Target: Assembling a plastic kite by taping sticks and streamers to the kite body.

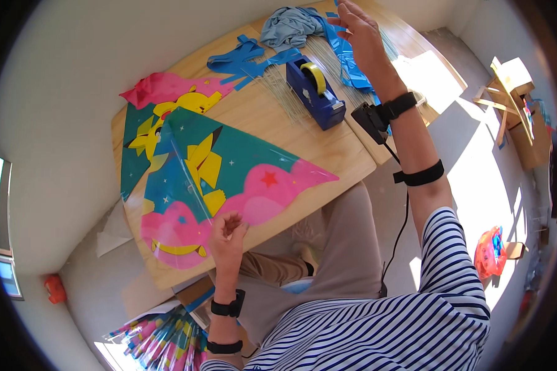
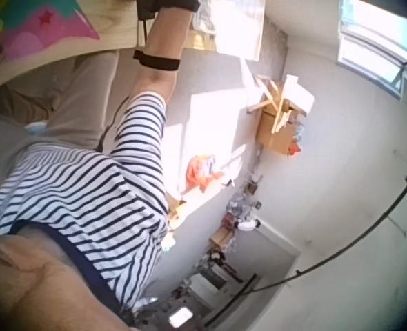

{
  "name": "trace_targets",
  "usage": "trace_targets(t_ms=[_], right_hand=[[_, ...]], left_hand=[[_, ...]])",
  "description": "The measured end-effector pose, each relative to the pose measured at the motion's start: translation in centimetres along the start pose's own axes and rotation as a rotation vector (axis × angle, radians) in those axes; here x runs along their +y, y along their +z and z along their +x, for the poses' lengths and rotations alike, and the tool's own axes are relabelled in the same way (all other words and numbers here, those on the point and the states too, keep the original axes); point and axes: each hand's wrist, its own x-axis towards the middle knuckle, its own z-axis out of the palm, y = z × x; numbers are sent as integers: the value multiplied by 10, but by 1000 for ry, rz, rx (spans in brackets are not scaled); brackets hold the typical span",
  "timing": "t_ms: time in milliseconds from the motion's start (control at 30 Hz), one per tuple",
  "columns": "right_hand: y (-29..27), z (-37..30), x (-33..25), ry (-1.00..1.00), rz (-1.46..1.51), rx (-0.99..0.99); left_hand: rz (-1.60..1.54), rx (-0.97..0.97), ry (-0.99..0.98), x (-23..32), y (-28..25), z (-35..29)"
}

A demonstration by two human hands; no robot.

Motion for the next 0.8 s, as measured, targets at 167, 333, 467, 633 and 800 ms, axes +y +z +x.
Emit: trace_targets(t_ms=[167, 333, 467, 633, 800], right_hand=[[32, -158, -109, -87, 52, -525], [65, -269, -141, 19, 223, -963], [58, -287, -156, -7, 222, -876], [52, -294, -134, -8, -10, -645], [74, -353, -107, 520, 360, -617]], left_hand=[[107, 50, 422, 90, 36, 7], [-31, 116, 608, 159, 60, -30], [-146, 59, 524, 140, 42, -65], [-430, -97, 335, 149, 30, -97], [-404, 10, 319, 151, 32, -102]])
